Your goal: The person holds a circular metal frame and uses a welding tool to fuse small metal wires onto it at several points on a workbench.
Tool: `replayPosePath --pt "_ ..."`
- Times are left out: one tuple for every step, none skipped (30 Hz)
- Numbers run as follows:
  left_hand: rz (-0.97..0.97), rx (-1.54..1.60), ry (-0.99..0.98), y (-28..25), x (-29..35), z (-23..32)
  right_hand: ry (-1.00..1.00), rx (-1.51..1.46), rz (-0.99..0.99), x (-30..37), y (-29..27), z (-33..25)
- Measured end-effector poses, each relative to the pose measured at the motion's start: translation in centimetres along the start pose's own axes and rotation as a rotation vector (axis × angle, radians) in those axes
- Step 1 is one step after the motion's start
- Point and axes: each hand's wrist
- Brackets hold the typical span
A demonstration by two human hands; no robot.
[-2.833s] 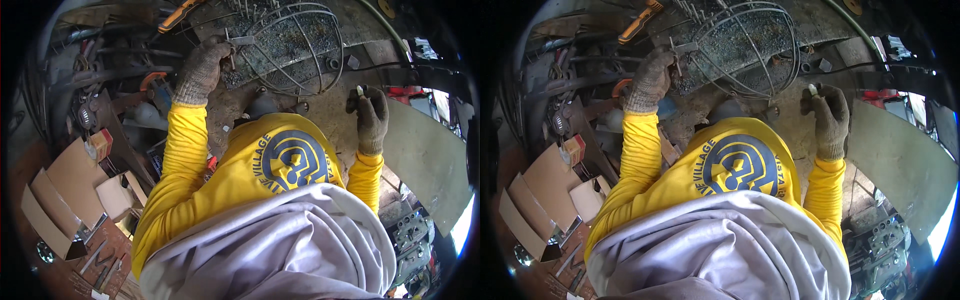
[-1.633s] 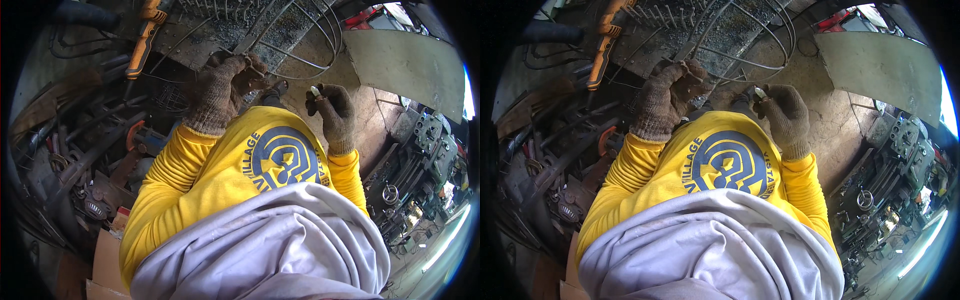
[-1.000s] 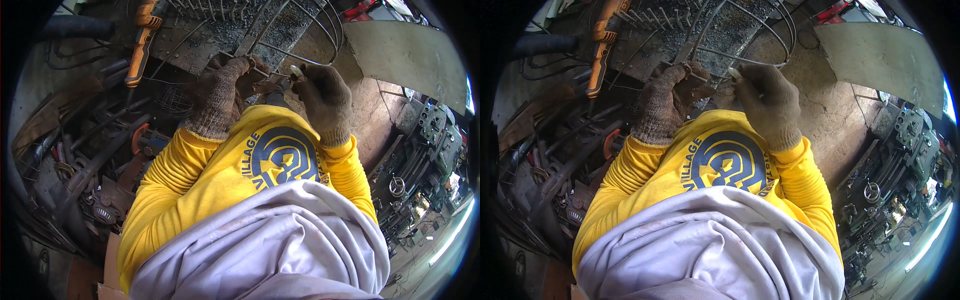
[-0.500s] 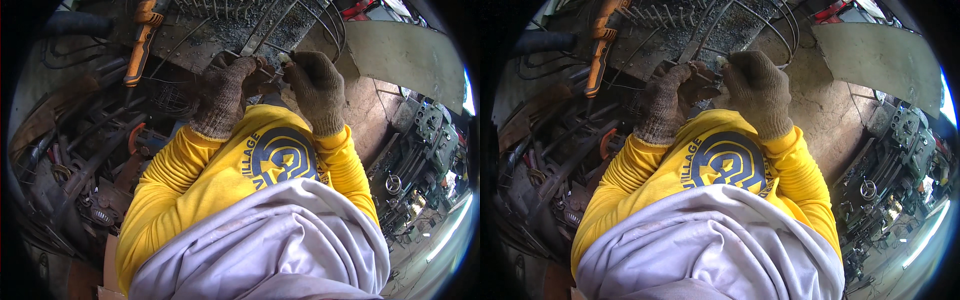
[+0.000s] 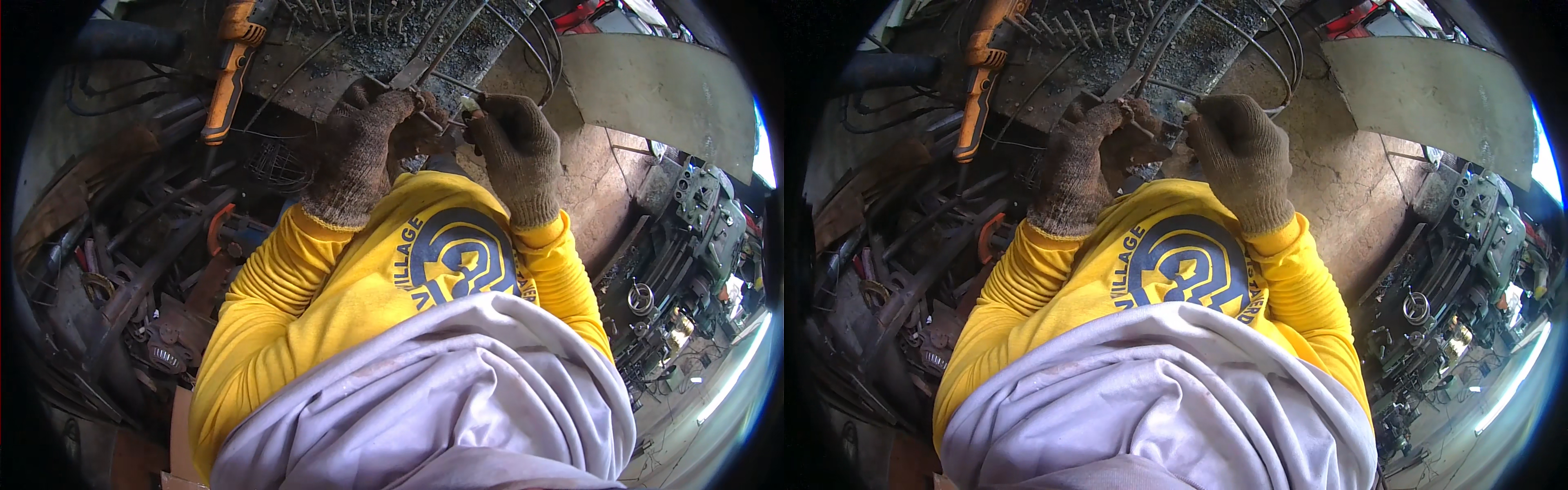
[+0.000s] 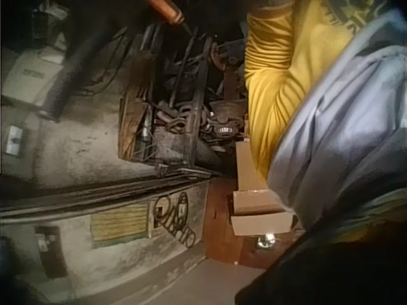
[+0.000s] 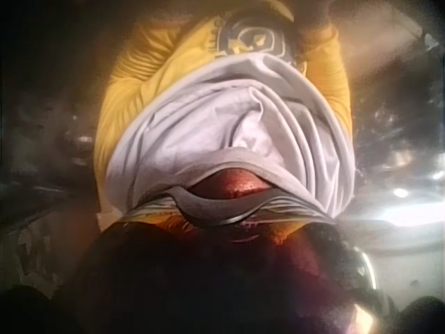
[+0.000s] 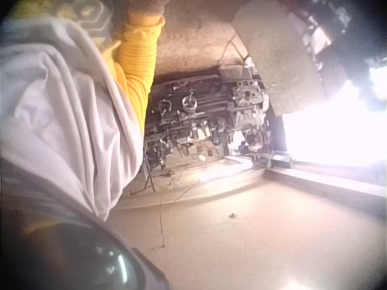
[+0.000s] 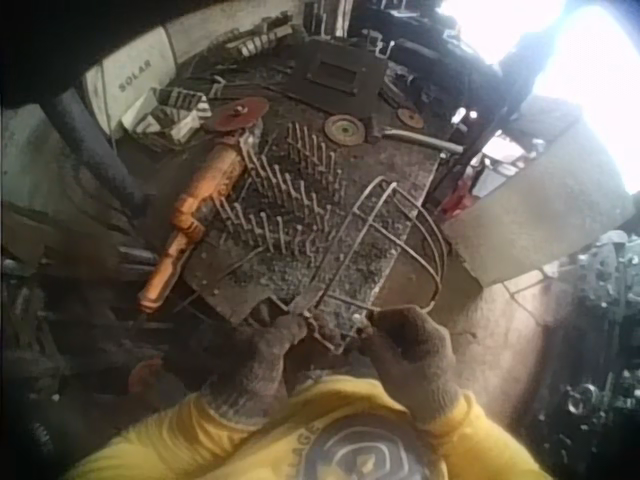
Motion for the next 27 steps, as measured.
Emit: replayPosePath --pt "0.009 -0.024 0.001 0.1 0.1 0.3 0.006 -0.012 -0.001 0.0 0.1 -0.2" --pt "0.065 -0.054 0.036 0.4 0.1 0.6 0.012 -0.024 -0.001 0.0 0.2 -0.4" --pt "0.121 -0.083 0.072 0.8 0.2 0.8 -0.010 -0.006 -0.011 0.0 0.2 -0.3" --pt "0.177 -0.113 0.107 1.0 0.2 1.0 -0.032 0.011 -0.020 -0.1 0.1 -0.1" --pt "0.172 -0.154 0.138 0.7 0.0 0.7 -0.055 0.029 -0.029 -0.1 0.1 0.0" --pt "0.167 -0.195 0.169 0.2 -0.5 0.2 -0.048 0.025 -0.026 -0.1 0.1 -0.1" --pt "0.163 -0.236 0.201 -0.2 -0.8 -0.1 -0.041 0.022 -0.023 -0.1 0.1 -0.3" --pt "0.141 -0.226 0.195 -0.1 -0.8 -0.1 -0.035 0.019 -0.021 0.0 0.2 -0.4" --pt "0.120 -0.216 0.189 -0.1 -0.8 0.0 -0.035 0.010 -0.024 0.0 0.2 -0.4" --pt "0.099 -0.207 0.184 -0.1 -0.8 0.0 -0.036 0.001 -0.029 0.0 0.2 -0.4" --pt "0.088 -0.231 0.200 -0.1 -0.7 0.0 -0.036 -0.008 -0.033 0.0 0.1 -0.4" --pt "0.077 -0.256 0.216 0.0 -0.5 0.0 -0.049 -0.010 -0.039 0.0 0.1 -0.3" --pt "0.063 -0.280 0.230 0.0 -0.4 0.0 -0.061 -0.011 -0.043 0.0 0.1 -0.1" --pt "0.091 -0.321 0.274 -0.3 -0.4 -0.4 -0.073 -0.012 -0.047 0.0 0.0 0.1" --pt "0.119 -0.362 0.319 -0.7 -0.6 -1.2 -0.086 -0.007 -0.052 0.0 -0.1 0.1" --pt "0.146 -0.405 0.362 -0.8 -0.6 -1.3 -0.097 -0.004 -0.055 0.1 -0.2 0.3" --pt "0.135 -0.368 0.274 -1.0 -0.5 -1.2 -0.109 0.000 -0.058 0.1 -0.3 0.4" --pt "0.124 -0.330 0.186 -1.2 -0.3 -0.7 -0.079 -0.008 -0.068 0.2 -0.4 0.4" --pt "0.117 -0.291 0.102 -1.2 -0.1 -0.4 -0.051 -0.016 -0.082 0.3 -0.6 0.4" --pt "0.103 -0.234 0.092 -1.3 -0.2 -0.5 -0.023 -0.024 -0.096 0.4 -0.8 0.4" --pt "0.088 -0.177 0.081 -1.4 -0.4 -0.8 -0.032 -0.026 -0.099 0.5 -0.9 0.5" --pt "0.074 -0.119 0.071 -1.6 -0.4 -1.0 -0.041 -0.027 -0.103 0.4 -0.8 0.5" --pt "0.074 -0.078 0.057 -1.7 -0.4 -1.2 -0.050 -0.027 -0.107 0.4 -0.8 0.6" --pt "0.074 -0.038 0.042 -1.8 -0.4 -1.4 -0.067 -0.023 -0.101 0.4 -0.8 0.7" --pt "0.073 0.002 0.027 -1.8 -0.3 -1.6 -0.084 -0.019 -0.095 0.4 -0.8 0.9" --pt "0.076 0.037 0.035 -1.7 -0.3 -1.9 -0.101 -0.015 -0.089 0.4 -0.9 1.0" --pt "0.079 0.072 0.043 -1.6 -0.4 -2.2 -0.099 -0.011 -0.089 0.4 -0.9 0.9"
Point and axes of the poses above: each hand's wrist, its own x-axis away from the middle knuckle, its own y-axis out of the palm, z = x × y, and after that the axes turned 15 degrees about -x, right-handed
